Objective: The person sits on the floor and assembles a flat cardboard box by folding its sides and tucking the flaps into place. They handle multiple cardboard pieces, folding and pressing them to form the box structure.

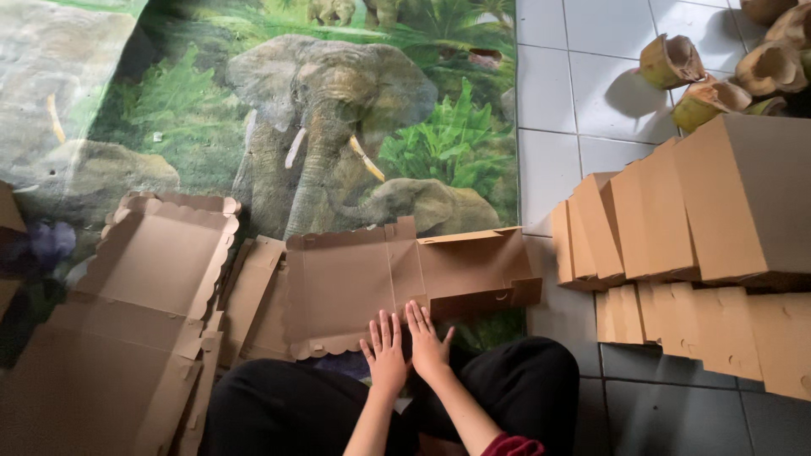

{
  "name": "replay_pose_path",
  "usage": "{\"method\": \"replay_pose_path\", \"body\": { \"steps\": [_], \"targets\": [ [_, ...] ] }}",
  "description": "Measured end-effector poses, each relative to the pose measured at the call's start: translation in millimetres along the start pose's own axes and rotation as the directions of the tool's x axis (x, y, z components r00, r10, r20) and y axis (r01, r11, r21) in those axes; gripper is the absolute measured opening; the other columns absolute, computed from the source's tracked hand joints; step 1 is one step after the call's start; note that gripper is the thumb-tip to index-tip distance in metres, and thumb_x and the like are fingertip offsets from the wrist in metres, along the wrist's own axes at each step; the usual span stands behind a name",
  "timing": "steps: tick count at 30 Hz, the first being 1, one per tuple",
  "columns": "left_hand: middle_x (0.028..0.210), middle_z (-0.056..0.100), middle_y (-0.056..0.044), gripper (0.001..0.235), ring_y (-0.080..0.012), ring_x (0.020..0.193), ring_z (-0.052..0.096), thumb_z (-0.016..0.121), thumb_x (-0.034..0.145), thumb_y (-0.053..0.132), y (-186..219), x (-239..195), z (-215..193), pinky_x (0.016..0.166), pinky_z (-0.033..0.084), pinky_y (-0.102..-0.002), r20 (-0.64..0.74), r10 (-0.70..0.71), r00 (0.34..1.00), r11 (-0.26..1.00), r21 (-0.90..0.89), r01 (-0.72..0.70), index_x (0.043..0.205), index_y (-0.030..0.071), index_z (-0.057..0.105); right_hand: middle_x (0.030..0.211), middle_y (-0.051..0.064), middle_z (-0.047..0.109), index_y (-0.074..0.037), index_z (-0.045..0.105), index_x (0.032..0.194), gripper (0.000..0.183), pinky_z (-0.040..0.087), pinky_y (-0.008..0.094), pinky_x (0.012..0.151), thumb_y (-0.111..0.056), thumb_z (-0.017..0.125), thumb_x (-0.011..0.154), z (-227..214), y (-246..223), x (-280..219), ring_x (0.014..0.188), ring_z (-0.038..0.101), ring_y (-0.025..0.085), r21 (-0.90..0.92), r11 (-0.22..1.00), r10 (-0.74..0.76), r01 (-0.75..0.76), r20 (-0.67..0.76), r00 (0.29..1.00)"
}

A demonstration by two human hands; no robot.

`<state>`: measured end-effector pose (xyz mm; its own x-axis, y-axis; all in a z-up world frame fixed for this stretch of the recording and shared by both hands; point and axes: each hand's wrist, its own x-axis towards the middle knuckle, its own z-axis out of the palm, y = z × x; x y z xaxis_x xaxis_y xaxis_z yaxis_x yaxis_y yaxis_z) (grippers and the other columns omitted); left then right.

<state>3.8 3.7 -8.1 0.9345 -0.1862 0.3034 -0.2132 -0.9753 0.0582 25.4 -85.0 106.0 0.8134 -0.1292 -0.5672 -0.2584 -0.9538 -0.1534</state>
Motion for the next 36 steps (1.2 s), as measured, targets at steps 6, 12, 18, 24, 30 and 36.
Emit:
{"method": "replay_pose_path", "body": {
  "steps": [6,12,18,24,30,36],
  "targets": [
    [0.158,0.016,-0.009,0.07,-0.0311,0.145,0.017,0.038,0.083,0.026,-1,10,4,0.112,0.012,-0.057,-0.078,0.088,0.993,0.991,0.108,-0.079,0.151,0.014,0.025,0.159,-0.012,-0.01,-0.026,-0.002,0.151,0.063,0.012,0.078,0.1,-0.025,0.029,0.097,17,0,9,0.146,-0.004,0.01,0.06,0.996,0.066,-0.066,0.009,0.998],
    [0.153,-0.03,-0.011,0.073,-0.0392,0.136,-0.032,0.031,0.097,0.012,3,39,-31,0.102,-0.021,-0.067,0.874,0.105,0.474,0.989,-0.144,0.046,0.149,0.015,-0.019,0.16,0.005,-0.012,-0.012,-0.004,0.152,0.064,-0.001,0.062,0.114,0.002,0.022,0.094,33,-3,6,0.147,-0.005,0.021,-0.14,0.99,0.034,-0.012,0.156,0.987],
    [0.155,-0.026,-0.008,0.068,-0.0354,0.14,-0.026,0.023,0.097,0.003,1,43,-50,0.108,-0.015,-0.061,0.873,0.051,0.485,0.999,-0.047,-0.022,0.15,0.019,-0.017,0.158,0.01,-0.007,-0.007,0.0,0.15,0.059,-0.003,0.062,0.114,-0.002,0.02,0.095,32,-12,16,0.146,-0.003,0.025,-0.134,0.989,0.075,-0.059,0.119,0.99],
    [0.157,-0.023,-0.009,0.061,-0.0349,0.142,-0.021,0.017,0.1,0.01,-4,46,-48,0.109,-0.015,-0.058,0.868,0.088,0.489,0.994,-0.111,0.017,0.152,0.021,-0.014,0.156,0.016,-0.002,-0.002,0.005,0.148,0.054,-0.006,0.061,0.114,-0.007,0.018,0.096,41,-17,24,0.145,0.0,0.03,-0.154,0.98,0.13,-0.124,0.026,0.991],
    [0.155,-0.026,-0.01,0.061,-0.0359,0.14,-0.027,0.018,0.101,0.014,-8,47,-46,0.107,-0.02,-0.059,0.87,0.137,0.473,0.989,-0.148,-0.015,0.151,0.021,-0.017,0.154,0.023,0.004,0.004,0.01,0.146,0.052,-0.009,0.06,0.114,-0.012,0.016,0.097,35,-27,38,0.144,0.003,0.035,-0.164,0.974,0.153,-0.159,-0.049,0.987],
    [0.152,-0.033,-0.01,0.062,-0.0379,0.138,-0.031,0.023,0.102,0.031,-7,58,-69,0.107,-0.022,-0.059,0.898,0.139,0.417,0.99,-0.133,-0.045,0.15,0.02,-0.015,0.152,0.03,0.01,0.009,0.015,0.144,0.053,-0.012,0.059,0.114,-0.017,0.014,0.098,24,-38,59,0.143,0.005,0.04,-0.168,0.966,0.169,-0.195,-0.157,0.973]
  ]
}}
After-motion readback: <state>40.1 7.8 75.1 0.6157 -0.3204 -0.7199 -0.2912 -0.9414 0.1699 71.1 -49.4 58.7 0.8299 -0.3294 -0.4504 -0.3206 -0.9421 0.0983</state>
